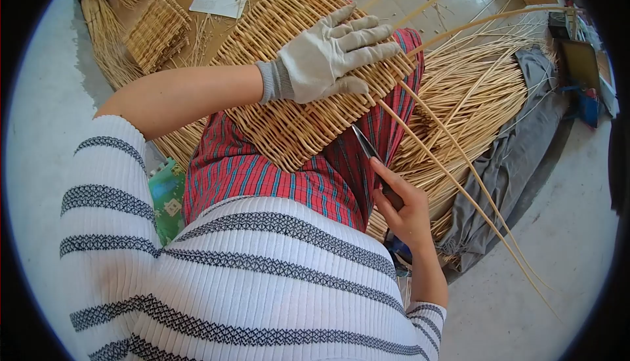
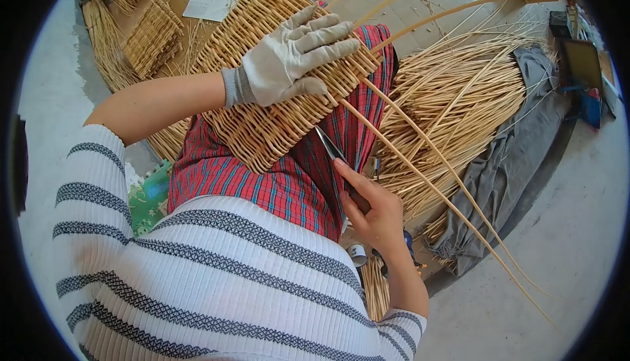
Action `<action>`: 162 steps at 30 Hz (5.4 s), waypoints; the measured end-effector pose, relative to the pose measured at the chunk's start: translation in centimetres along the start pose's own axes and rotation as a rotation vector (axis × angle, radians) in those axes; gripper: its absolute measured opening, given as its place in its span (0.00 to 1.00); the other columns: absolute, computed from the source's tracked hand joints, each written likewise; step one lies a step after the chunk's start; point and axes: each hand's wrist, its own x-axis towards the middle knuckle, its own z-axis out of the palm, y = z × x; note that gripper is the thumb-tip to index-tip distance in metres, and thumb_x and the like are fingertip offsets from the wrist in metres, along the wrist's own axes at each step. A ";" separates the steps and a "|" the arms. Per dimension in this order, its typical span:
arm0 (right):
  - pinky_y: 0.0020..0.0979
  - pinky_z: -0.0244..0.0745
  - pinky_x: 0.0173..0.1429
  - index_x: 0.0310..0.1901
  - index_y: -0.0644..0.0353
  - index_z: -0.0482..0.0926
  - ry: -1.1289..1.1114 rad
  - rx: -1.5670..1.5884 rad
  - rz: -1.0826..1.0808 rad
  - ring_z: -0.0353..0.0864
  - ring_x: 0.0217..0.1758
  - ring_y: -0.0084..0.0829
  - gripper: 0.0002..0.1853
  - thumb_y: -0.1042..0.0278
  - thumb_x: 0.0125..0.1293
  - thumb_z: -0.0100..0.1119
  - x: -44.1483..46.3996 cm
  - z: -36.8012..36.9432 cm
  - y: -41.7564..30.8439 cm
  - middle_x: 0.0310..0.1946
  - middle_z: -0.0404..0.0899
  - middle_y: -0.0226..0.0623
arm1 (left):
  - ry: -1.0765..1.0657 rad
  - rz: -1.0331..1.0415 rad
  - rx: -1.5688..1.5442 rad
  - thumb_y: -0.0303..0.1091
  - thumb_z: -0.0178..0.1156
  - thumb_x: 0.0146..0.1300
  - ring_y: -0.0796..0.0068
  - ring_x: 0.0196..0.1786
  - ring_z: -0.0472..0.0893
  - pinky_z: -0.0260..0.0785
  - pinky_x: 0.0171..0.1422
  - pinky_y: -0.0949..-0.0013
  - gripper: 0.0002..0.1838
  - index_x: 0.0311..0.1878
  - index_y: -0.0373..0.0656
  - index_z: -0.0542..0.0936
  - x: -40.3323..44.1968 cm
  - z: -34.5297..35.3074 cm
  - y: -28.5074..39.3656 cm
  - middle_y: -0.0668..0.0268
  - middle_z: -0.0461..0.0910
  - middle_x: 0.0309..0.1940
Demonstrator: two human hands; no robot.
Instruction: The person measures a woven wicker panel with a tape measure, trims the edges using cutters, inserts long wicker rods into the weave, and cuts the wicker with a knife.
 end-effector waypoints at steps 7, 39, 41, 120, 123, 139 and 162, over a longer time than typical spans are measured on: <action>0.26 0.76 0.37 0.69 0.40 0.81 0.083 0.043 -0.071 0.80 0.26 0.24 0.30 0.75 0.65 0.67 0.3 0.6 0.4 0.38 0.88 0.37 | 0.038 -0.004 -0.071 0.67 0.52 0.68 0.61 0.83 0.58 0.36 0.90 0.49 0.42 0.82 0.65 0.60 0.0 -0.2 0.2 0.65 0.60 0.82; 0.23 0.67 0.31 0.68 0.48 0.82 -0.109 -0.017 -0.143 0.70 0.25 0.16 0.27 0.77 0.67 0.64 6.8 -2.3 2.0 0.28 0.80 0.24 | -0.110 -0.024 -0.117 0.67 0.56 0.58 0.59 0.85 0.55 0.38 0.89 0.41 0.46 0.81 0.69 0.63 1.4 -0.4 -0.5 0.67 0.55 0.84; 0.23 0.63 0.28 0.70 0.48 0.79 -0.235 0.149 -0.010 0.66 0.23 0.16 0.29 0.76 0.67 0.64 6.9 -2.8 1.5 0.24 0.74 0.22 | -0.113 -0.026 -0.112 0.66 0.58 0.58 0.59 0.84 0.55 0.37 0.89 0.41 0.46 0.81 0.66 0.63 1.4 -0.4 -0.3 0.65 0.56 0.84; 0.32 0.78 0.56 0.42 0.63 0.78 0.403 0.471 -0.332 0.86 0.51 0.34 0.08 0.81 0.67 0.68 5.9 -2.3 3.2 0.46 0.89 0.44 | 0.181 -0.045 -0.197 0.37 0.66 0.67 0.55 0.73 0.73 0.57 0.83 0.44 0.27 0.69 0.51 0.78 3.4 -0.2 -0.7 0.61 0.76 0.69; 0.31 0.80 0.53 0.52 0.64 0.81 0.273 0.406 -0.225 0.88 0.47 0.36 0.09 0.73 0.74 0.59 6.1 -3.1 2.1 0.43 0.88 0.47 | 0.182 -0.047 -0.227 0.38 0.67 0.66 0.56 0.72 0.75 0.59 0.82 0.44 0.26 0.68 0.50 0.79 3.6 -0.3 -1.0 0.61 0.78 0.67; 0.22 0.66 0.28 0.72 0.60 0.73 -0.240 0.195 -0.033 0.69 0.20 0.18 0.30 0.47 0.84 0.37 10.2 -5.5 2.9 0.22 0.74 0.27 | 0.200 -0.054 -0.161 0.42 0.67 0.67 0.63 0.73 0.74 0.56 0.83 0.46 0.26 0.69 0.56 0.79 3.5 0.3 -1.2 0.67 0.77 0.68; 0.32 0.77 0.38 0.47 0.59 0.83 -0.249 -0.162 0.221 0.83 0.31 0.30 0.12 0.65 0.65 0.71 3.4 -6.7 5.2 0.31 0.83 0.36 | 0.292 -0.055 -0.176 0.40 0.63 0.71 0.61 0.74 0.74 0.54 0.84 0.46 0.21 0.66 0.52 0.81 2.5 1.5 -1.4 0.63 0.79 0.67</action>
